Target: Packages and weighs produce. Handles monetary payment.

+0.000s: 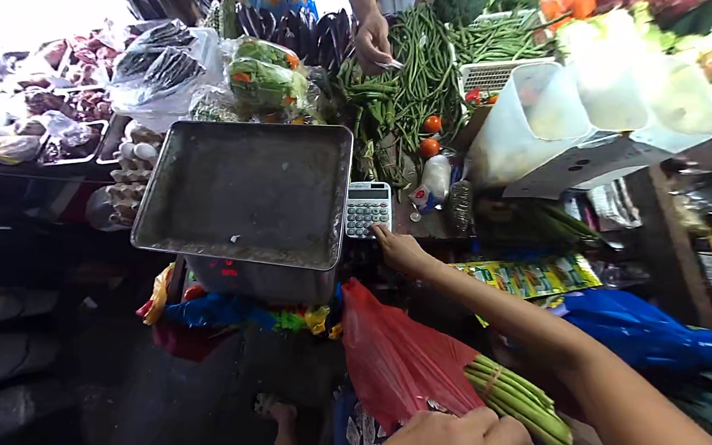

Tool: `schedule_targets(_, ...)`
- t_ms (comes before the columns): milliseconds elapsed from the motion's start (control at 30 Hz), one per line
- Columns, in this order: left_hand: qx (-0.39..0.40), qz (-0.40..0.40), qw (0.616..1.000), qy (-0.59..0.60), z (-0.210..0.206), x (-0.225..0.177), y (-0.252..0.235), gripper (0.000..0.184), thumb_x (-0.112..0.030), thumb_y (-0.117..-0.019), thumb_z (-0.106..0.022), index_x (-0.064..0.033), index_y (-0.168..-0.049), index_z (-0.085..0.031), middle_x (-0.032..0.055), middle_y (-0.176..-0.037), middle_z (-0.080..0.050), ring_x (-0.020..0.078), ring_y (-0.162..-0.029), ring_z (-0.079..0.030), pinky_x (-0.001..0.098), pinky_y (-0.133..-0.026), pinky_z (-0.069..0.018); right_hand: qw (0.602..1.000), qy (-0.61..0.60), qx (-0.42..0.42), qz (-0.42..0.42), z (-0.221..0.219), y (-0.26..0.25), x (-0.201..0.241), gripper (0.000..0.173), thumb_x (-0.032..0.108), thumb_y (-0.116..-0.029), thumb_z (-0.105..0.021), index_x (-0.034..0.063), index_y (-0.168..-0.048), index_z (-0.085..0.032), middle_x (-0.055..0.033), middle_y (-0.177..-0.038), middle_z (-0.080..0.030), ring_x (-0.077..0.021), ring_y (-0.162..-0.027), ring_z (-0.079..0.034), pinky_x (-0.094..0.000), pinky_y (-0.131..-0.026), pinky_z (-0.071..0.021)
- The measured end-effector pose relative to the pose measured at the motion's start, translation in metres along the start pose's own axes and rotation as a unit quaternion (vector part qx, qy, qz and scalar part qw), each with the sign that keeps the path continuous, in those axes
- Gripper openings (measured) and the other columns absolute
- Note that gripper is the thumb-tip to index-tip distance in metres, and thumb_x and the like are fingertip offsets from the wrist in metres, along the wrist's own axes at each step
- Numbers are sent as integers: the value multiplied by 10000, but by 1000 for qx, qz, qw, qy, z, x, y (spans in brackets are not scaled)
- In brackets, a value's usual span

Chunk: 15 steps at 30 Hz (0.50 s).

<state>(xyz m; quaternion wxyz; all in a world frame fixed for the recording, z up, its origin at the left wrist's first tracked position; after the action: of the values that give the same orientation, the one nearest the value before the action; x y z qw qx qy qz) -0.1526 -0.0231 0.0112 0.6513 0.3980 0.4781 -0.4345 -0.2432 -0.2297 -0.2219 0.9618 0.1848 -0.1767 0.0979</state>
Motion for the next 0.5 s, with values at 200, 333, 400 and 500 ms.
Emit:
schedule_targets(200,-33,12,999,-4,0,0,10,405,-341,-1068,-490,25,-1172,-627,175,-906,-630,289,-747,-635,443,-642,-514,996,-16,-60,-66,13,-27,8,616,24,-917,-639,129,-1506,-489,-262,-1466,-464,-429,-824,-687,-598,-683,-570)
schedule_targets(333,-52,15,998,19,3,0,18,420,-357,-1062,-499,26,-1177,-627,182,-948,-641,275,-774,-647,428,-668,-532,991,-54,-100,-70,25,-25,10,675,-21,-829,-696,132,-1463,-519,-235,-1480,-472,-436,-832,-686,-606,-666,-567)
schedule_targets(400,-54,8,998,21,2,0,19,433,-371,-1050,-510,28,-1171,-627,176,-935,-632,269,-758,-632,420,-651,-521,992,-31,-97,-70,18,-27,7,648,-35,-838,-698,159,-1444,-571,-262,-1529,-409,-483,-967,-662,-616,-687,-568)
schedule_targets(500,-51,8,999,13,0,0,19,437,-374,-1050,-513,30,-1169,-628,177,-935,-628,272,-764,-632,420,-650,-520,994,-2,-91,-67,12,-32,4,585,-44,-857,-689,176,-1395,-618,-295,-1492,-416,-515,-1093,-604,-611,-682,-560)
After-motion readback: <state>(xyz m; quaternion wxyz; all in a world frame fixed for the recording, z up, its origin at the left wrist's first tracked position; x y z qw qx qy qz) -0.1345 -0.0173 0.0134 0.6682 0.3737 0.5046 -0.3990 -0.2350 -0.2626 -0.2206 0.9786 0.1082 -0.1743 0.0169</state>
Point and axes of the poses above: each hand's wrist, its own y-axis away from the middle knuckle, its own z-axis out of the back of the hand, x = y × z, the point moved 7 cm from there along -y, towards the middle knuckle
